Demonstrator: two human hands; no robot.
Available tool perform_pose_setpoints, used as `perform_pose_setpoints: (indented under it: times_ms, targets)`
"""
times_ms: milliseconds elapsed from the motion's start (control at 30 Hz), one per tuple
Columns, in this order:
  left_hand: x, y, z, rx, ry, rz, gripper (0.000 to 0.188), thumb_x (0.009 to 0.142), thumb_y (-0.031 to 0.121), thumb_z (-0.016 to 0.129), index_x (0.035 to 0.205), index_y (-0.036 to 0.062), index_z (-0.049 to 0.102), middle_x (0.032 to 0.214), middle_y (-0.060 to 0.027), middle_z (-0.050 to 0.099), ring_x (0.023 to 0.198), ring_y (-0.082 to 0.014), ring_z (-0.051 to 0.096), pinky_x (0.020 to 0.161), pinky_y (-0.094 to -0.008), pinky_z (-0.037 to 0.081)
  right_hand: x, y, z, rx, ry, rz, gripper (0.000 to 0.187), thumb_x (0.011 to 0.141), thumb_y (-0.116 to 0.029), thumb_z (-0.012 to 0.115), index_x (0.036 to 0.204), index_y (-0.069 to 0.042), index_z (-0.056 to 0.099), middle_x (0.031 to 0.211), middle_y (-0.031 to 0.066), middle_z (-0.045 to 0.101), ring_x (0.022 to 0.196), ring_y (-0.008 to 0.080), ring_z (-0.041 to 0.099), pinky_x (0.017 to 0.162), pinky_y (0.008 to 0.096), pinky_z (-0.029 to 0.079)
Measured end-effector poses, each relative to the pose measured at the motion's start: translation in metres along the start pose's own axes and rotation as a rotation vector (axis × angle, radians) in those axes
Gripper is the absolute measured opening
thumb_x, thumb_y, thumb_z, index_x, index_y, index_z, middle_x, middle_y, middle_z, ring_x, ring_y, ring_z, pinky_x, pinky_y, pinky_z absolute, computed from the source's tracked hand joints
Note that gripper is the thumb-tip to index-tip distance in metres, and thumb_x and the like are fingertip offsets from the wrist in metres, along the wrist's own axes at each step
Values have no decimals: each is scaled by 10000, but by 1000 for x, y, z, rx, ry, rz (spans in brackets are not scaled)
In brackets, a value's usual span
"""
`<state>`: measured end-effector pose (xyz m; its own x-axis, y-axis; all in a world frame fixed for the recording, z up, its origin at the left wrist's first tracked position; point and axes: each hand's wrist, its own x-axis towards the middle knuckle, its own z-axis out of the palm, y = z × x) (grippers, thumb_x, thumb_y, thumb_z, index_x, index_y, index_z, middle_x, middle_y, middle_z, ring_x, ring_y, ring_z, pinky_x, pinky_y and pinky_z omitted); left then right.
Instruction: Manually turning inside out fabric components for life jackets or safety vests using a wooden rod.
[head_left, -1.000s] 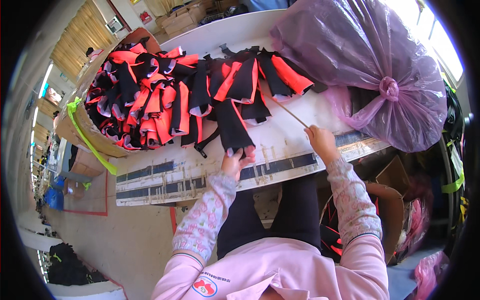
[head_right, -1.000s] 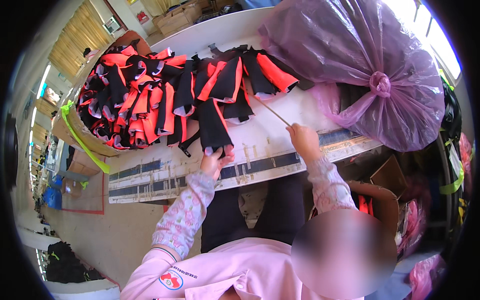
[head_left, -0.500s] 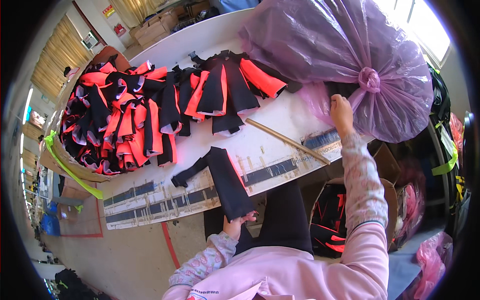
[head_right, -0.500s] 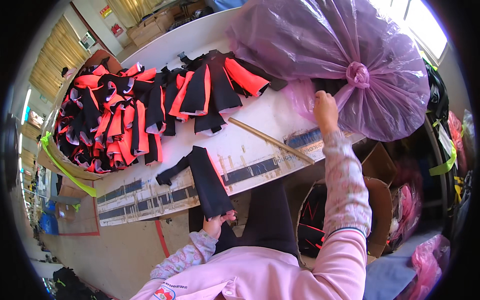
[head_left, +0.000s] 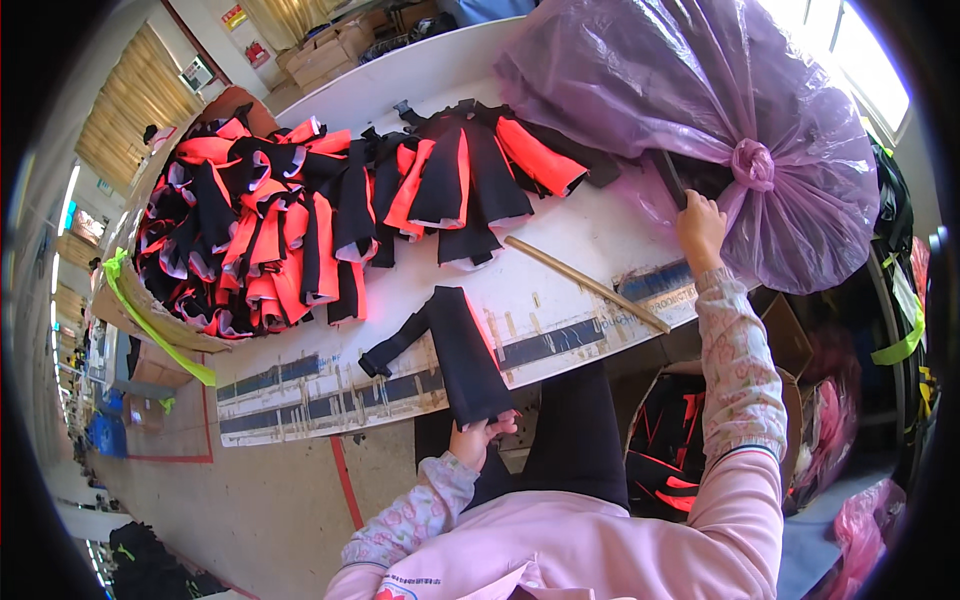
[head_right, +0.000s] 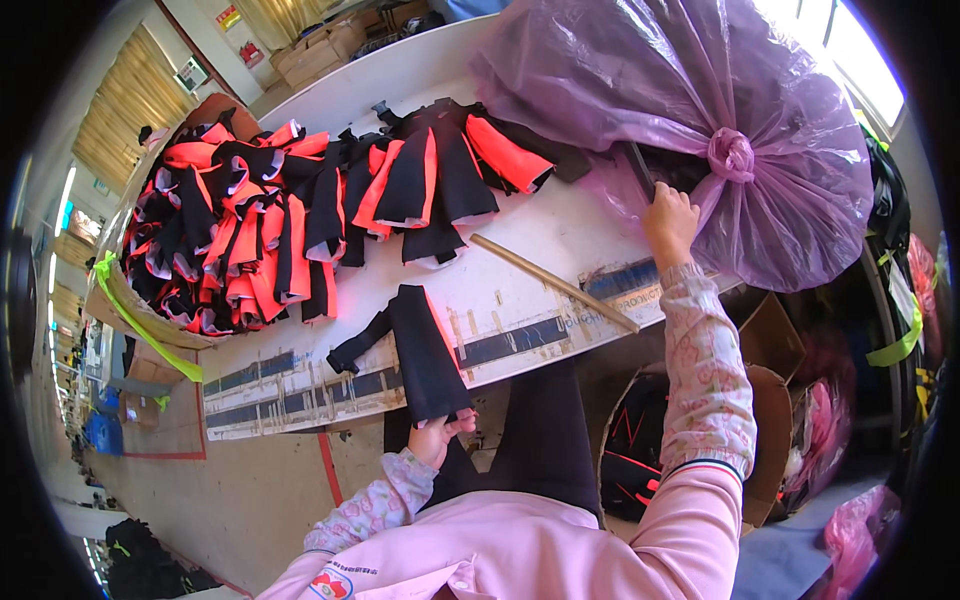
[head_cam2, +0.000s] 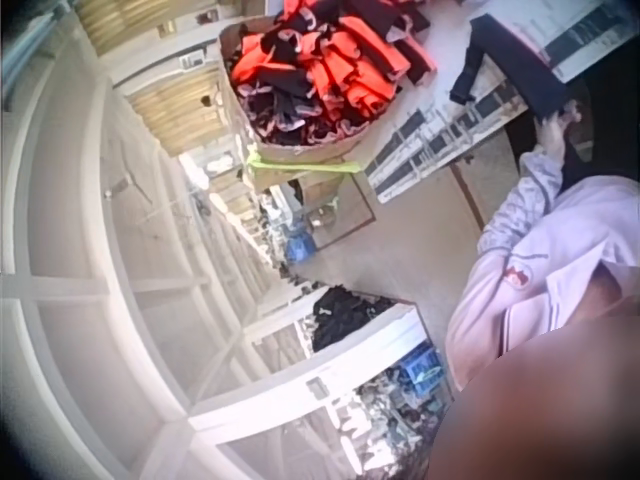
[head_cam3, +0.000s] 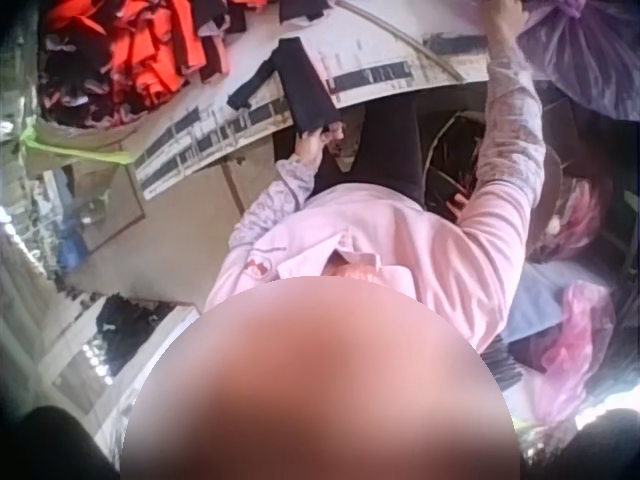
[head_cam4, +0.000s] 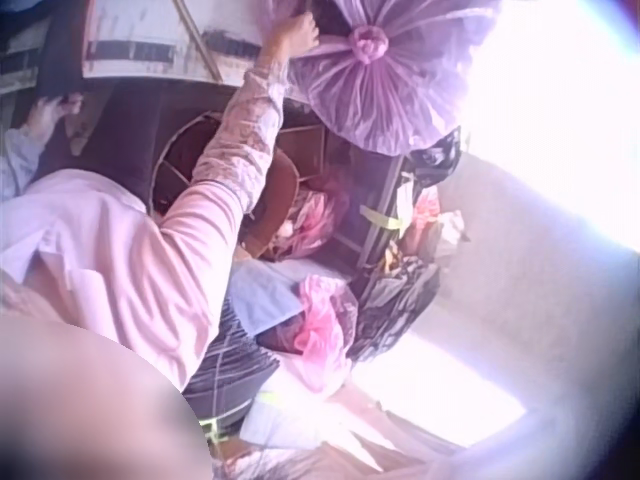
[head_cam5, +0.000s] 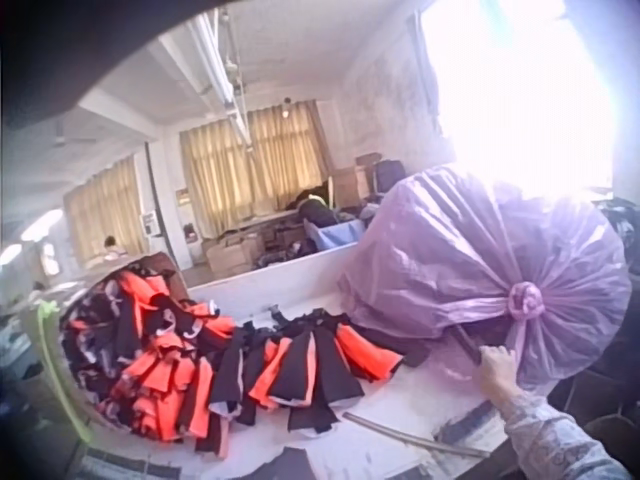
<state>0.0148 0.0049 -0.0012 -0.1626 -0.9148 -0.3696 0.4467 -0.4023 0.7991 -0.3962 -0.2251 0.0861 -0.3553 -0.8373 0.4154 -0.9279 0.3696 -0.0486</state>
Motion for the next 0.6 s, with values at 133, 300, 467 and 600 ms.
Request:
perform_pose_setpoints:
  times_ms: [133,300,467,600]
  targets:
    - [-2,9,7,-32,1,-27,209,915,162,491,1047,13,553,944,-141,608,856,-255,621,703,-358,543,-29,-7,-31,351,346,-245,286,760,-66,519,1036,-103,584,931,89,620,873,264,571,788,405,420]
    - [0,27,20,-123,-16,0,187,906,94,467,1062,25,543,974,-164,609,872,-277,623,698,-364,545,-73,-38,-82,1064,284,-221,224,814,3,547,1028,-56,569,897,87,600,808,178,577,732,267,448]
    - [6,55,27,-150,-42,-19,145,897,60,435,1007,42,528,1007,-167,617,882,-276,629,726,-377,541,-178,-87,-133,1549,-346,-188,137,828,-18,565,964,-6,560,936,47,601,835,110,556,744,248,445]
    - [19,45,28,-226,25,-56,158,893,68,444,1014,56,545,988,-132,627,855,-227,631,748,-339,512,-233,-116,-138,1427,-206,-724,254,701,-62,657,938,-35,568,973,79,626,932,218,552,853,324,417]
